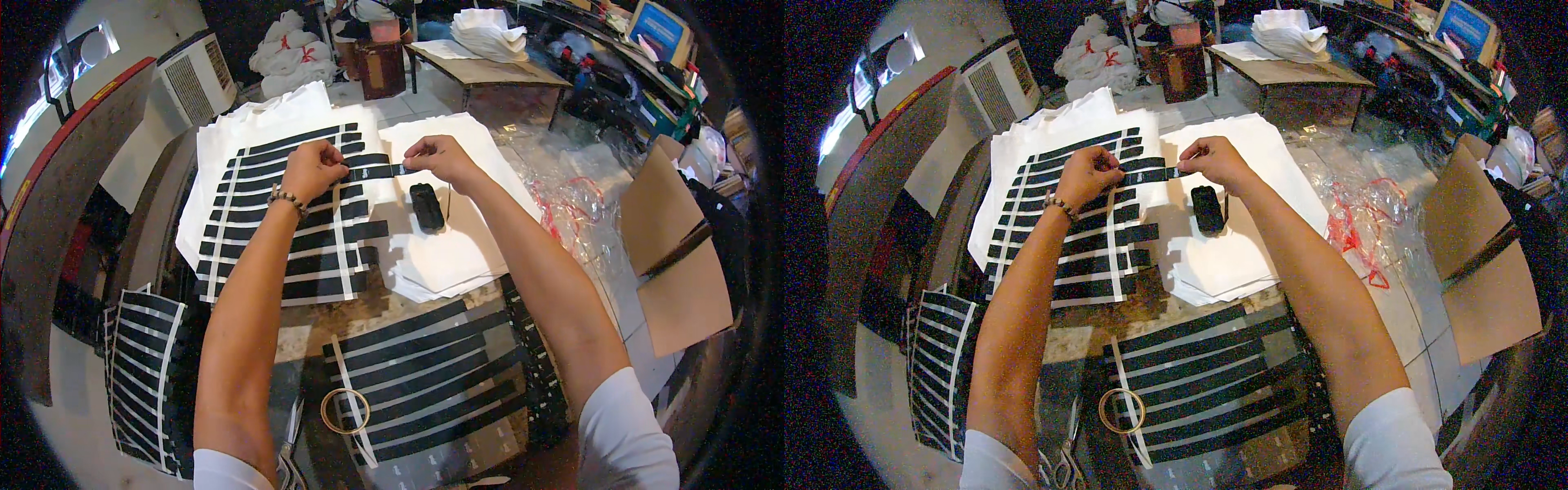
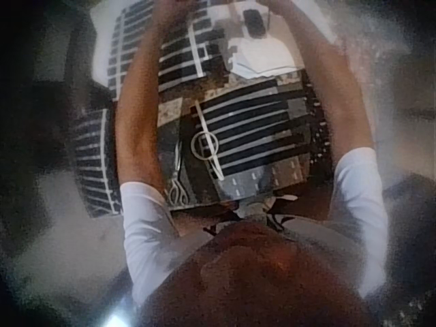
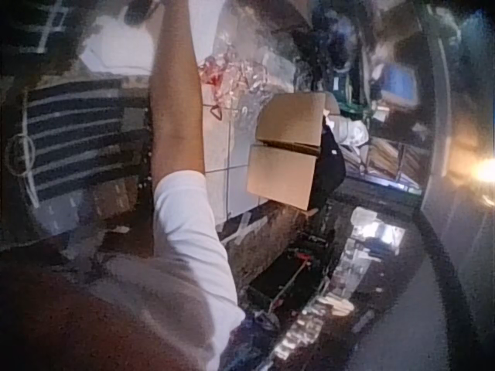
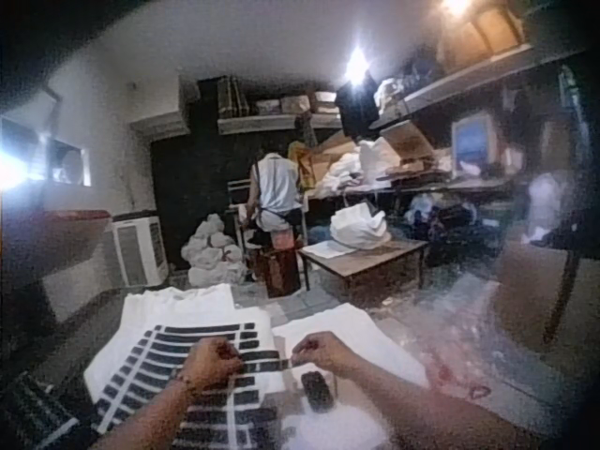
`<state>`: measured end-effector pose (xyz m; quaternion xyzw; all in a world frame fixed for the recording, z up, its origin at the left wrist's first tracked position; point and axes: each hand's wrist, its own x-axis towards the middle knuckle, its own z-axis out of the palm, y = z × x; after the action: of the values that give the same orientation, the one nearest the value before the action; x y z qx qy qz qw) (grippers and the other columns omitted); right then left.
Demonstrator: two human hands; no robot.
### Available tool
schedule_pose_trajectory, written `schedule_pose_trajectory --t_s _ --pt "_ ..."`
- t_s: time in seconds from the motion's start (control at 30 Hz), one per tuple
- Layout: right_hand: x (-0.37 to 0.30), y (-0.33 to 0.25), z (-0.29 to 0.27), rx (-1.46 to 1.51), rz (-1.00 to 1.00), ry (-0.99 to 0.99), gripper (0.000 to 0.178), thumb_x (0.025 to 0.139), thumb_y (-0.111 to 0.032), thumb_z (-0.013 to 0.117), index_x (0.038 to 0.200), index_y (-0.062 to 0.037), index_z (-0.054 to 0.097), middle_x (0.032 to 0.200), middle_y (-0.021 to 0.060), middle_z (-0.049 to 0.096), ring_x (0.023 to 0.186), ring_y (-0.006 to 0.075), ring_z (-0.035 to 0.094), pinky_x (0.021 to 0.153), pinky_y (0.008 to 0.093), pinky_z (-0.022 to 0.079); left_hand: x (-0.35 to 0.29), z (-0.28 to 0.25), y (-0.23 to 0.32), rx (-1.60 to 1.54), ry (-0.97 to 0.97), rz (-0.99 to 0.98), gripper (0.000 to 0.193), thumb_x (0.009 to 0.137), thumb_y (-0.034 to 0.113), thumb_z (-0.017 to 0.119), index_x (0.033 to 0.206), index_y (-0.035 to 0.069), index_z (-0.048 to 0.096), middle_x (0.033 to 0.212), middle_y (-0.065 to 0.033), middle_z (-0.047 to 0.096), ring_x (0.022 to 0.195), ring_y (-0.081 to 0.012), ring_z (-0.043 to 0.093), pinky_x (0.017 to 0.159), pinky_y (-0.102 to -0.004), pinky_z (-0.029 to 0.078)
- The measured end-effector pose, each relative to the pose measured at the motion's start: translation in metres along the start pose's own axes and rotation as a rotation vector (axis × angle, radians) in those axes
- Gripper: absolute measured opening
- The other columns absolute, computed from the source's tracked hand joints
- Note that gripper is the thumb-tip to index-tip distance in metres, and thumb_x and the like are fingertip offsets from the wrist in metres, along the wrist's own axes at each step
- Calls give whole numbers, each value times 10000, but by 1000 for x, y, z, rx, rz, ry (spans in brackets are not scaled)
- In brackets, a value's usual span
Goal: The person prepares stencils by applying tape to the edges of a plastic sheet, trimming the tape with shears, and then sorting through a stack of similar prepared sheets on a table.
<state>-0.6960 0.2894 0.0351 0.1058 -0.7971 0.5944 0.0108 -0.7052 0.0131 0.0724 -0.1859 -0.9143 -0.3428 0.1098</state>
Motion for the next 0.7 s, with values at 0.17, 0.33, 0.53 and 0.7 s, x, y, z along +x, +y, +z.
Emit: schedule_pose_trajectory --t_s 0.17,0.33,0.53,0.7 --pt "1 5 -1 0 -44 46 193 788 -88 803 942 1 727 846 69 706 776 153 638 713 297 500 2 3 -2 20 3 20 195 725 134 839 857 47 723 778 -71 724 710 -165 695 681 -293 551" --pt "2 9 0 4 -60 43 196 785 -89 805 940 2 728 845 71 708 775 151 635 710 296 501 -1 3 -1 5 -2 29 168 763 115 807 847 28 692 778 -63 715 686 -138 657 656 -288 529" --pt "3 13 -2 -25 -39 16 211 825 -110 788 1003 -21 719 892 57 702 846 133 624 739 270 455 -3 0 9 44 -8 3 197 730 126 832 869 43 721 797 -80 733 730 -167 704 708 -299 561" --pt "2 10 0 -32 -51 23 213 820 -126 800 994 -33 722 891 49 698 820 120 607 697 270 438 -4 -2 9 42 -10 4 194 734 127 828 872 39 723 798 -84 734 731 -166 706 706 -295 562"
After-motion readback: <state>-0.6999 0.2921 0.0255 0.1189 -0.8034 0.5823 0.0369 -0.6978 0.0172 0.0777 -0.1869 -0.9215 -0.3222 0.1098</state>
